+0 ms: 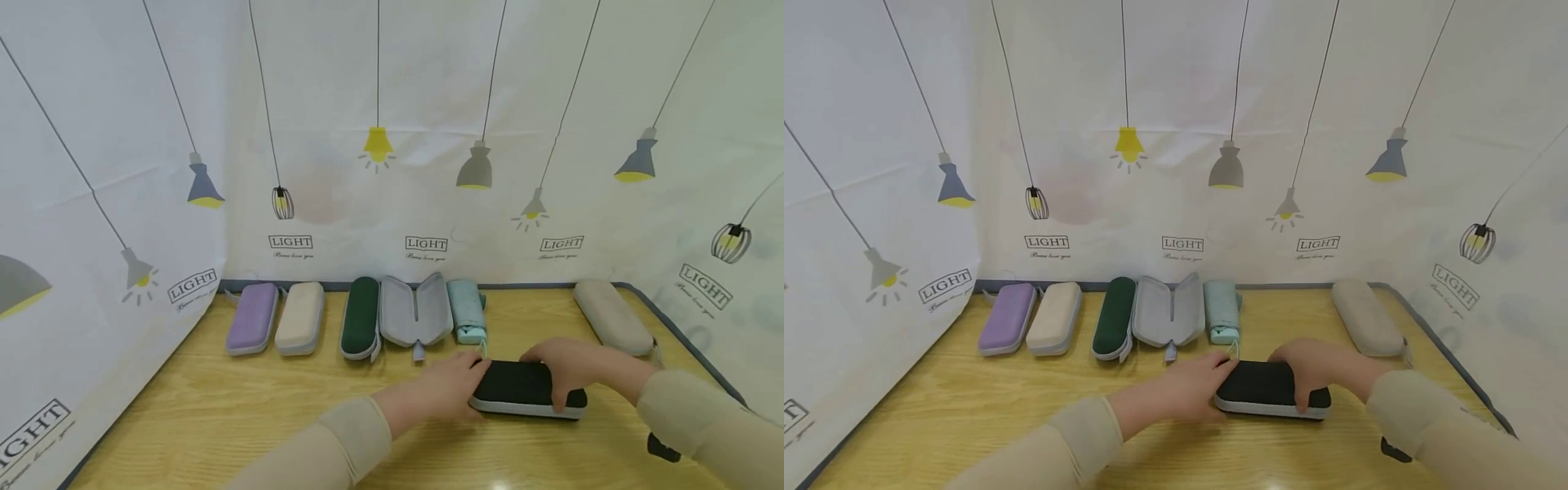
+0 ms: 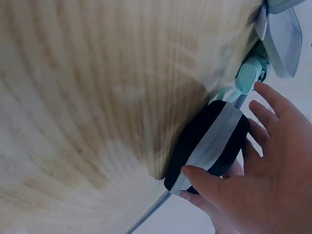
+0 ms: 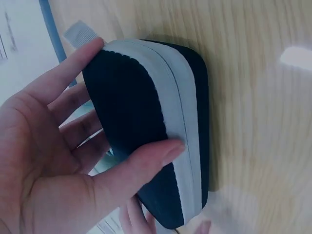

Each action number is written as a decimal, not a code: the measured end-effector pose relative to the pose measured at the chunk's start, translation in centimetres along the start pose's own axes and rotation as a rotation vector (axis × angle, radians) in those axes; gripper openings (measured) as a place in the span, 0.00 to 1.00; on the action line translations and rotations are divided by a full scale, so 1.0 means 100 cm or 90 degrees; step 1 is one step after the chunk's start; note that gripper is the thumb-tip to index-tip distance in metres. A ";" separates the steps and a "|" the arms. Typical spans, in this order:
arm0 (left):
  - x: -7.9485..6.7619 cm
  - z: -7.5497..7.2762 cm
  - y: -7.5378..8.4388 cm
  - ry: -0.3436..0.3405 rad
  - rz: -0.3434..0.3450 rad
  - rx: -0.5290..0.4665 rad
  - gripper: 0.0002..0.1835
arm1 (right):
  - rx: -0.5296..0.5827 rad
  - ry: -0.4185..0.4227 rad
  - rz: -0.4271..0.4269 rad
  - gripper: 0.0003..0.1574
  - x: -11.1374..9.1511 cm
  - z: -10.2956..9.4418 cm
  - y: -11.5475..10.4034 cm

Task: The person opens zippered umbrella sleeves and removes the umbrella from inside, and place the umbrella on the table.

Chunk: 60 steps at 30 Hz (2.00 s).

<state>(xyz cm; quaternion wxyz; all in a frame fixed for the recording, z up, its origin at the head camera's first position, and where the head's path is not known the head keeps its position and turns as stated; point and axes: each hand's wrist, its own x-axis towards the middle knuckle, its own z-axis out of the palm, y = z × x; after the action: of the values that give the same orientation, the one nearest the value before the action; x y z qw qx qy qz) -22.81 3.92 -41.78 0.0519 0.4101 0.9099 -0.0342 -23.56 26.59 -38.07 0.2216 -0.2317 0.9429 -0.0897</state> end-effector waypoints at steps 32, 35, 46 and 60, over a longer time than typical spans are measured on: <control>-0.059 0.005 -0.077 -0.151 -0.072 -0.110 0.56 | 0.048 0.041 -0.120 0.48 0.053 0.022 -0.093; -0.062 0.005 -0.076 -0.144 -0.085 -0.095 0.57 | 0.068 0.065 -0.108 0.47 0.046 0.023 -0.088; -0.067 0.006 -0.075 -0.133 -0.095 -0.070 0.58 | 0.092 0.134 -0.074 0.17 0.034 0.026 -0.066; -0.065 0.003 -0.077 -0.150 -0.070 -0.061 0.57 | 0.181 0.107 -0.189 0.12 0.052 0.036 -0.041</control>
<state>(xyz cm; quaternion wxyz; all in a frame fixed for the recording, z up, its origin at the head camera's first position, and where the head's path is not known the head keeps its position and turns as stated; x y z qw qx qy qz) -24.26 -6.03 -41.16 0.1758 0.3501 0.9191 -0.0414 -24.43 20.31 -42.08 0.1570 -0.3262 0.8915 -0.2722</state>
